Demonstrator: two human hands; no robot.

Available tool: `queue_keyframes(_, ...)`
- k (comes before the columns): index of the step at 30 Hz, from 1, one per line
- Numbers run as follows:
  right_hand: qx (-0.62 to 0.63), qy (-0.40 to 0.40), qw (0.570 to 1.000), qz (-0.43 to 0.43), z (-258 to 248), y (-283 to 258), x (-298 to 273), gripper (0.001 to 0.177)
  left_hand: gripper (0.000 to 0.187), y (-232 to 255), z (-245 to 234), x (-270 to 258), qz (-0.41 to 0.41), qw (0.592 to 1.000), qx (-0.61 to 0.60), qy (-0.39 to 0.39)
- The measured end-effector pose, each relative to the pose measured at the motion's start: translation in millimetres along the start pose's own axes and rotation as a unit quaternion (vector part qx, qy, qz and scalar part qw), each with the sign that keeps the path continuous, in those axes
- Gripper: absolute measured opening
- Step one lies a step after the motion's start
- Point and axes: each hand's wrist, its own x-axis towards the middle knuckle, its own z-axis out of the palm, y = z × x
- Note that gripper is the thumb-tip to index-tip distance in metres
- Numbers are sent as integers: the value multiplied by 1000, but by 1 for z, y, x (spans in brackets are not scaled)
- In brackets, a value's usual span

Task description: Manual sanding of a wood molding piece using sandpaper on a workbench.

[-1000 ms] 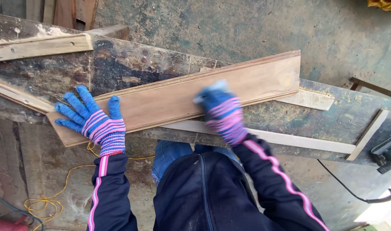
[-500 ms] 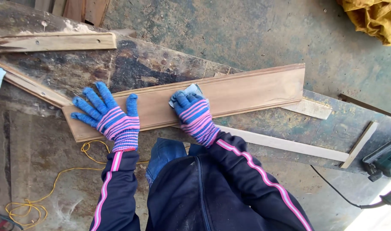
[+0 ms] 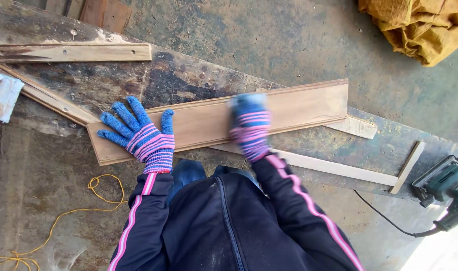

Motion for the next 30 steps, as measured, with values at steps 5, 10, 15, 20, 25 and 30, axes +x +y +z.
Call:
queue_keyframes(5, 130, -207, 961, -131, -10, -19, 6, 31, 108, -2, 4, -1, 11, 1000, 12, 1)
queue_keyframes(10, -24, -44, 999, 9, -52, 159, 5, 19, 108, -3, 3, -3, 12, 1000, 17, 2)
queue_keyframes(15, -113, 14, 980, 166, -14, 169, -12, 4, 106, 2, 0, -3, 4, 1000, 6, -5)
queue_keyframes(20, 91, -148, 980, -96, -8, -57, 8, 39, 106, 6, -6, -1, 0, 1000, 9, -22)
queue_keyframes(25, 50, -213, 972, -91, -26, 35, 28, 23, 107, 10, -11, -1, -8, 999, -12, -37)
queue_keyframes(30, 49, 29, 996, 70, -40, 204, 2, 7, 106, 7, -12, 0, -5, 999, -11, -38)
